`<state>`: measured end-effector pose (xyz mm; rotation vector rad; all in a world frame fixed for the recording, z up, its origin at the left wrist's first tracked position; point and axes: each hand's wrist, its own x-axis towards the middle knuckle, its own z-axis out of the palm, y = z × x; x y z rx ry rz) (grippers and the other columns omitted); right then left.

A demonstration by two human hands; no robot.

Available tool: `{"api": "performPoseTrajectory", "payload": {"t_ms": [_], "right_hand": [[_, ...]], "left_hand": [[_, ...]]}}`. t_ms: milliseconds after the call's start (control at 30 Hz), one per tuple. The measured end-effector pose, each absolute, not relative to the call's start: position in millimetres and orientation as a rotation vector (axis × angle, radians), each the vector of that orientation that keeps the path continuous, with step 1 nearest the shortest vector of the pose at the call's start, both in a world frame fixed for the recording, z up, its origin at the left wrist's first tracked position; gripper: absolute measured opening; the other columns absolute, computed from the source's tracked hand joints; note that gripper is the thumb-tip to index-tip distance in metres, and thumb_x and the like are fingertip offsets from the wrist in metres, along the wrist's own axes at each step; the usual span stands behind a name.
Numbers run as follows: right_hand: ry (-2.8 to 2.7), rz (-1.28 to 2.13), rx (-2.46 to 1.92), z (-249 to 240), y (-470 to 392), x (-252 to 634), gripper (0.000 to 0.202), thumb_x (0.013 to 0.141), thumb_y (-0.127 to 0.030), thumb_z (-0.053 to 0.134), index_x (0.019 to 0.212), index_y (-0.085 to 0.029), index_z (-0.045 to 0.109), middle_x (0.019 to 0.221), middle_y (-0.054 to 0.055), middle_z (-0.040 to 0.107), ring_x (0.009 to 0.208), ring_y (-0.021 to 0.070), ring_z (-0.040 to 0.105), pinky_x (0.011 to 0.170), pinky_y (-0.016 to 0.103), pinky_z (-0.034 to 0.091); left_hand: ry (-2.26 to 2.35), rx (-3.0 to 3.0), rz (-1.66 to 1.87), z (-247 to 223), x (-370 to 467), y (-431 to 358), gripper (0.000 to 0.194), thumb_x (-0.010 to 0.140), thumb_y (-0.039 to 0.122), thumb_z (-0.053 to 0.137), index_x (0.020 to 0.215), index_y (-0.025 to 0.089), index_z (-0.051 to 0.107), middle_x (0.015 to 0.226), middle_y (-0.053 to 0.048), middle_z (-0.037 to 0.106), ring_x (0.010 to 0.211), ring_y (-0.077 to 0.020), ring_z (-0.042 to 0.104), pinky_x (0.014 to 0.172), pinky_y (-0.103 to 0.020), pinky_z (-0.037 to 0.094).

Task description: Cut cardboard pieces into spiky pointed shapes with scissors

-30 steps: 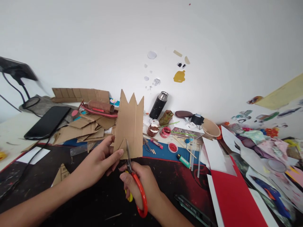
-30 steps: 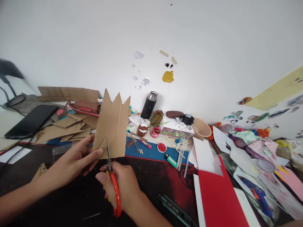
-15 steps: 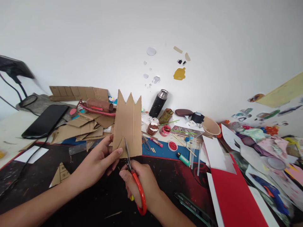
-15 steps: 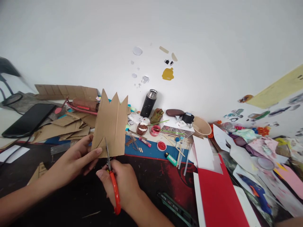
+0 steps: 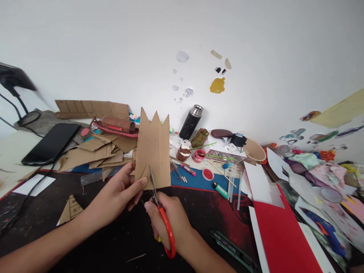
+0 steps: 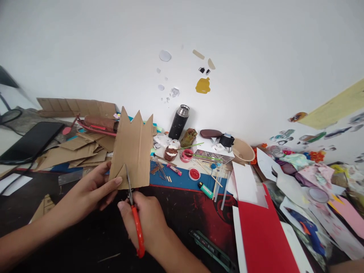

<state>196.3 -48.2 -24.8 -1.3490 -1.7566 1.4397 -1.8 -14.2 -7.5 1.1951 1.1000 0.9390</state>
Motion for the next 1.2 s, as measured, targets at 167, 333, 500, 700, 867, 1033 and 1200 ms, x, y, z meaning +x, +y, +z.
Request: {"api": "performPoseTrajectory", "payload": {"t_ms": [167, 333, 500, 700, 867, 1033, 1200], "right_hand": [[-1.736, 1.463, -1.369, -29.6, -50.0, 196.0, 0.046, 0.11, -0.064, 0.064, 0.093, -0.022, 0.065, 0.058, -0.004, 0.056, 0.049, 0.0133, 0.053, 0.05, 0.023, 0.04], [-1.717, 1.468, -1.404, -31.7, -51.3, 194.6, 0.043, 0.111, -0.061, 0.063, 0.091, -0.022, 0.065, 0.056, -0.004, 0.054, 0.051, 0.0143, 0.054, 0.05, 0.024, 0.04], [-1.699, 1.475, -1.403, -29.6, -50.6, 193.4, 0.039, 0.11, -0.056, 0.064, 0.088, -0.023, 0.062, 0.055, -0.005, 0.052, 0.047, 0.0131, 0.051, 0.049, 0.024, 0.037], [-1.701, 1.46, -1.408, -29.1, -50.6, 192.7, 0.037, 0.111, -0.051, 0.059, 0.089, -0.022, 0.063, 0.054, -0.005, 0.052, 0.047, 0.0136, 0.052, 0.05, 0.024, 0.038], [-1.711, 1.45, -1.421, -32.8, -52.1, 192.8, 0.036, 0.112, -0.049, 0.057, 0.088, -0.023, 0.061, 0.053, -0.005, 0.052, 0.045, 0.0136, 0.052, 0.05, 0.025, 0.039], [-1.72, 1.437, -1.437, -38.8, -52.2, 191.7, 0.035, 0.113, -0.047, 0.055, 0.087, -0.024, 0.059, 0.053, -0.005, 0.053, 0.045, 0.0141, 0.054, 0.05, 0.025, 0.039], [-1.7, 1.465, -1.495, -37.6, -51.0, 189.2, 0.031, 0.111, -0.043, 0.057, 0.087, -0.024, 0.061, 0.053, -0.005, 0.053, 0.045, 0.0145, 0.056, 0.052, 0.025, 0.041]], "left_hand": [[1.095, 1.185, 0.947, -6.0, -1.0, -14.1, 0.054, 0.096, 0.066, 0.074, 0.123, 0.025, 0.052, 0.051, 0.011, 0.056, 0.04, -0.0139, 0.047, 0.04, -0.024, 0.03], [1.084, 1.176, 0.97, -6.9, 1.7, -15.2, 0.05, 0.097, 0.066, 0.073, 0.118, 0.026, 0.052, 0.052, 0.012, 0.055, 0.04, -0.0137, 0.047, 0.039, -0.024, 0.032], [1.13, 1.121, 0.989, -12.5, 2.2, -18.3, 0.048, 0.096, 0.067, 0.074, 0.109, 0.029, 0.046, 0.053, 0.012, 0.056, 0.041, -0.0148, 0.052, 0.04, -0.024, 0.036], [1.142, 1.106, 0.965, -13.4, 2.4, -18.3, 0.053, 0.096, 0.069, 0.072, 0.114, 0.029, 0.043, 0.051, 0.012, 0.058, 0.039, -0.0145, 0.051, 0.039, -0.024, 0.033], [1.162, 1.057, 0.956, -12.7, 3.2, -18.5, 0.06, 0.091, 0.073, 0.075, 0.113, 0.03, 0.038, 0.051, 0.012, 0.059, 0.038, -0.0139, 0.05, 0.038, -0.023, 0.033], [1.182, 1.039, 0.94, -13.2, 4.7, -18.7, 0.064, 0.089, 0.076, 0.075, 0.115, 0.031, 0.037, 0.049, 0.013, 0.059, 0.035, -0.0142, 0.048, 0.036, -0.021, 0.028], [1.177, 1.059, 0.937, -10.3, 5.7, -18.1, 0.06, 0.091, 0.071, 0.075, 0.112, 0.031, 0.036, 0.048, 0.012, 0.061, 0.033, -0.0141, 0.046, 0.036, -0.021, 0.022]]}}
